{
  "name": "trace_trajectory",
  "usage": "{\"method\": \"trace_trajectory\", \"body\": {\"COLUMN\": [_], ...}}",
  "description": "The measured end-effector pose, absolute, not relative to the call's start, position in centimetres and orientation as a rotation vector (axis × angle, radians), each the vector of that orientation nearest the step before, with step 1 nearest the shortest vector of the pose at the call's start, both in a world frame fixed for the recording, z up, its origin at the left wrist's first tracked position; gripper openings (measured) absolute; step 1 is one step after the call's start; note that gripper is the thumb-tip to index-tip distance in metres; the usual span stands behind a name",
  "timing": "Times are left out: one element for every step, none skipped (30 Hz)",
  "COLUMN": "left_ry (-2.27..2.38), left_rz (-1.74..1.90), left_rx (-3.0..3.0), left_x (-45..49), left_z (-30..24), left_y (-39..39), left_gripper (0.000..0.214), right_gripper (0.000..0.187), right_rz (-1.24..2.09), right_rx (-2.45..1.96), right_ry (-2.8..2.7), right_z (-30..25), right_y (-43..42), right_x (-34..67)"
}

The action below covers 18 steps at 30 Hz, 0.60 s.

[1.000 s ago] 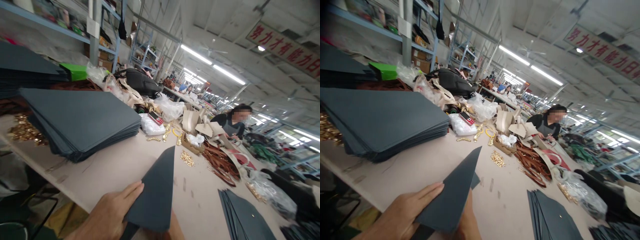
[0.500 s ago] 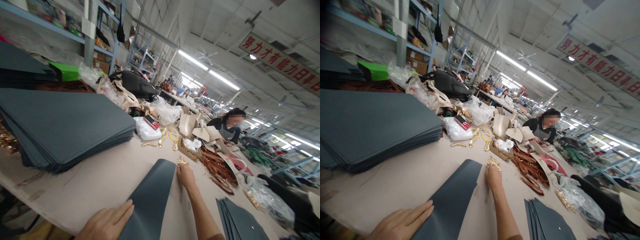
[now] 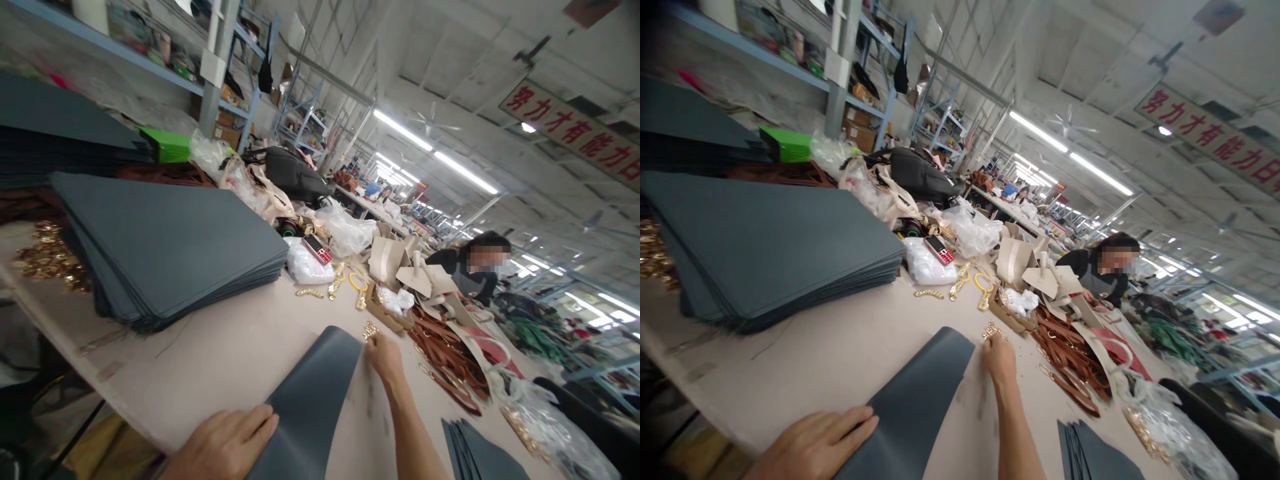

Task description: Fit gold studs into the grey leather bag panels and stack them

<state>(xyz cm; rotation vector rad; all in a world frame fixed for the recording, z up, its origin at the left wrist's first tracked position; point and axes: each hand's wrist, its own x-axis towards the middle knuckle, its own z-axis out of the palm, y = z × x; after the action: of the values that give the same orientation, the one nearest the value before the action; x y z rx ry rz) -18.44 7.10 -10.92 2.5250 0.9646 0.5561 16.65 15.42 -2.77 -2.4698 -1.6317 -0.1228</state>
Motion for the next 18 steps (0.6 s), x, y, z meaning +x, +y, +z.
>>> {"method": "trace_trajectory", "body": {"left_ry": [0.959, 0.939, 0.922, 0.913, 0.906, 0.894, 0.89, 0.889, 0.891, 0.89, 0.889, 0.883, 0.877, 0.874, 0.871, 0.869, 0.865, 0.863], "left_rz": [0.511, 0.462, 0.425, 0.402, 0.392, 0.388, 0.391, 0.399, 0.413, 0.431, 0.447, 0.454, 0.454, 0.448, 0.438, 0.428, 0.421, 0.419], "left_rx": [2.508, 2.495, 2.484, 2.479, 2.481, 2.491, 2.502, 2.515, 2.53, 2.545, 2.559, 2.572, 2.584, 2.594, 2.604, 2.613, 2.62, 2.623], "left_x": [-18.4, -18.4, -18.4, -18.4, -18.4, -18.5, -18.6, -18.6, -18.7, -18.7, -18.8, -18.8, -18.8, -18.8, -18.8, -18.7, -18.7, -18.7], "left_z": [-10.3, -9.9, -9.5, -9.2, -9.1, -8.9, -8.9, -8.8, -8.8, -8.8, -8.8, -8.8, -8.8, -8.7, -8.7, -8.6, -8.6, -8.5], "left_y": [7.0, 6.9, 6.9, 6.9, 7.0, 7.0, 7.0, 7.0, 6.9, 6.9, 6.8, 6.8, 6.7, 6.7, 6.7, 6.8, 6.8, 6.9], "left_gripper": [0.08, 0.08, 0.08, 0.079, 0.075, 0.071, 0.067, 0.062, 0.058, 0.054, 0.05, 0.047, 0.045, 0.042, 0.04, 0.039, 0.038, 0.037], "right_gripper": [0.026, 0.03, 0.034, 0.037, 0.04, 0.04, 0.039, 0.035, 0.03, 0.025, 0.02, 0.017, 0.016, 0.016, 0.017, 0.018, 0.019, 0.019], "right_rz": [-0.097, -0.075, -0.039, 0.034, 0.146, 0.294, 0.465, 0.641, 0.797, 0.913, 0.984, 1.016, 1.015, 0.995, 0.971, 0.948, 0.932, 0.927], "right_rx": [-2.422, -2.378, -2.31, -2.211, -2.089, -1.96, -1.842, -1.751, -1.702, -1.695, -1.705, -1.723, -1.741, -1.754, -1.763, -1.767, -1.767, -1.768], "right_ry": [-1.601, -1.574, -1.543, -1.508, -1.474, -1.445, -1.425, -1.422, -1.448, -1.506, -1.574, -1.645, -1.715, -1.782, -1.841, -1.889, -1.924, -1.95], "right_z": [-2.2, -1.6, -1.1, -0.8, -0.6, -0.7, -0.9, -1.2, -1.7, -2.2, -2.6, -3.0, -3.3, -3.4, -3.5, -3.4, -3.3, -3.2], "right_y": [14.6, 13.7, 12.7, 11.8, 10.8, 9.9, 9.1, 8.3, 7.7, 7.2, 6.9, 6.8, 6.7, 6.8, 7.0, 7.2, 7.4, 7.6], "right_x": [16.5, 16.1, 15.4, 14.4, 13.2, 11.6, 9.8, 7.9, 6.0, 4.3, 2.8, 1.6, 0.6, 0.0, -0.5, -0.7, -0.9, -0.9]}}
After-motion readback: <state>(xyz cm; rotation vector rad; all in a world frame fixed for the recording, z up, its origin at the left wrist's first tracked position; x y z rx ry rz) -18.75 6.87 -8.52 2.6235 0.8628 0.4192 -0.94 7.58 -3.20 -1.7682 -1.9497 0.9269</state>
